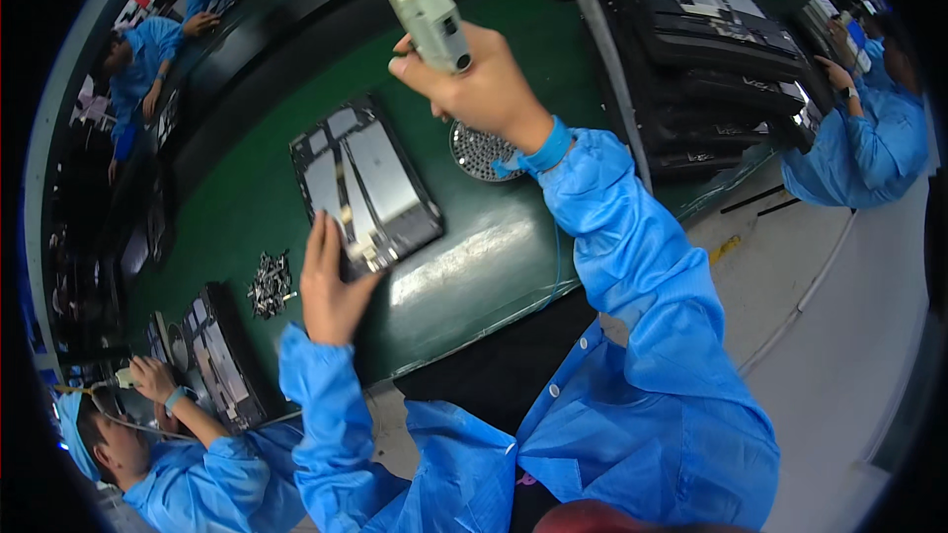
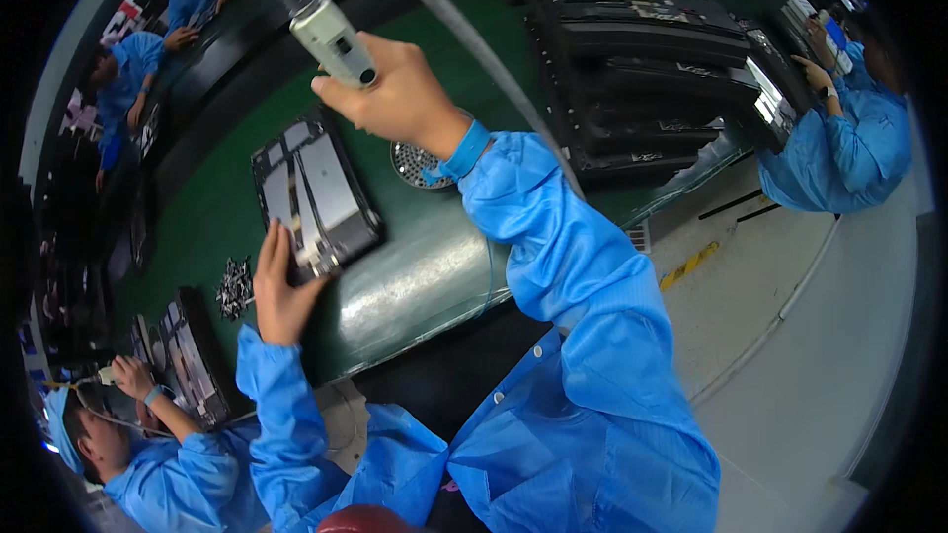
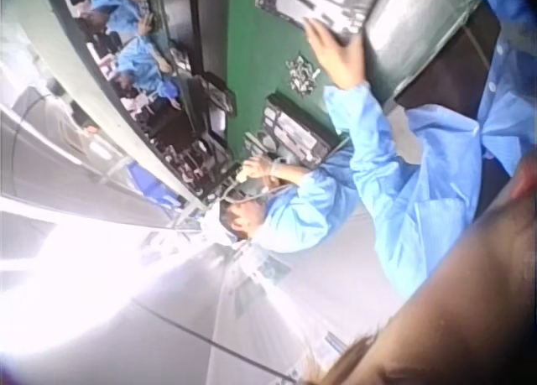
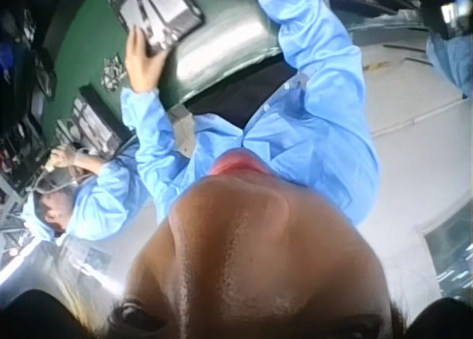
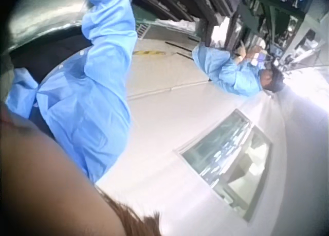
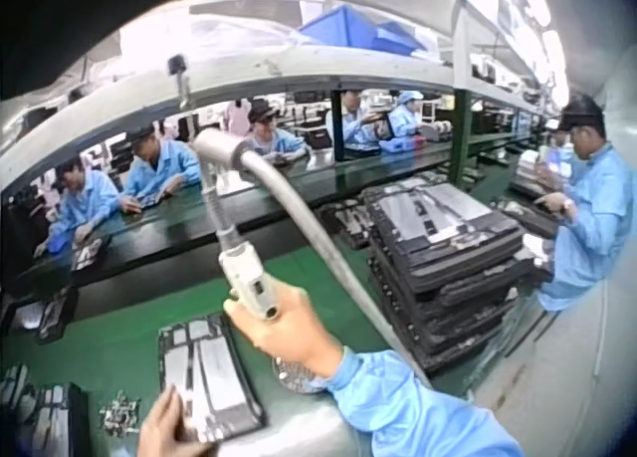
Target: Assembling tablet components using an electric screwdriver on an industrial assembly line.
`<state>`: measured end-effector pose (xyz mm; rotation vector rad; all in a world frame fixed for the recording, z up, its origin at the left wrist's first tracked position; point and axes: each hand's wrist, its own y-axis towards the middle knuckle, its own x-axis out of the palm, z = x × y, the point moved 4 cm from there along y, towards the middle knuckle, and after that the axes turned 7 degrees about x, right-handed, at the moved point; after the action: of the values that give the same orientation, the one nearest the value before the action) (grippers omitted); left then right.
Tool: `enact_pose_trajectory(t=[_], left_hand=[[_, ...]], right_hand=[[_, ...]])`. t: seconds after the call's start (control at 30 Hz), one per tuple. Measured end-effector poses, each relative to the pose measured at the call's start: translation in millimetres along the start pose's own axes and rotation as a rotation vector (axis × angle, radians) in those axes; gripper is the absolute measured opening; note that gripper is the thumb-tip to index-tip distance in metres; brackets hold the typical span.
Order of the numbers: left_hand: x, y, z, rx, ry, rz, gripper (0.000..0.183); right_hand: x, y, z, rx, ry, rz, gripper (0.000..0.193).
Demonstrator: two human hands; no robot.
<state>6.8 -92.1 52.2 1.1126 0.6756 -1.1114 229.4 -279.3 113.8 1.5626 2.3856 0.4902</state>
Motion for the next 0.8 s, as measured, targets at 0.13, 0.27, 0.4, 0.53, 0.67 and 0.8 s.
enact_pose_trajectory(t=[0.13, 0.27, 0.4, 0.53, 0.67, 0.8], left_hand=[[13, 84, -70, -0.018, 0.037, 0.13, 0.081], [18, 156, -134, -0.077, 0.135, 0.114, 0.079], [28, 189, -197, -0.156, 0.103, 0.046, 0.078], [29, 220, -165, -0.08, 0.197, 0.28, 0.051], [102, 335, -106, -0.055, -0.226, 0.283, 0.052], [210, 441, -2, -0.252, -0.578, -0.107, 0.084]], right_hand=[[0, -5, -5, -0.02, -0.021, 0.0, 0.024], [-3, -6, -9, -0.054, -0.033, 0.037, 0.023], [-11, -6, -14, -0.06, -0.024, 0.057, 0.023], [-21, -1, -19, -0.228, -0.091, 0.146, 0.021], [-18, 2, -21, -0.37, -0.178, 0.176, 0.02], [-33, -3, -11, -0.151, -0.139, 0.216, 0.03]])
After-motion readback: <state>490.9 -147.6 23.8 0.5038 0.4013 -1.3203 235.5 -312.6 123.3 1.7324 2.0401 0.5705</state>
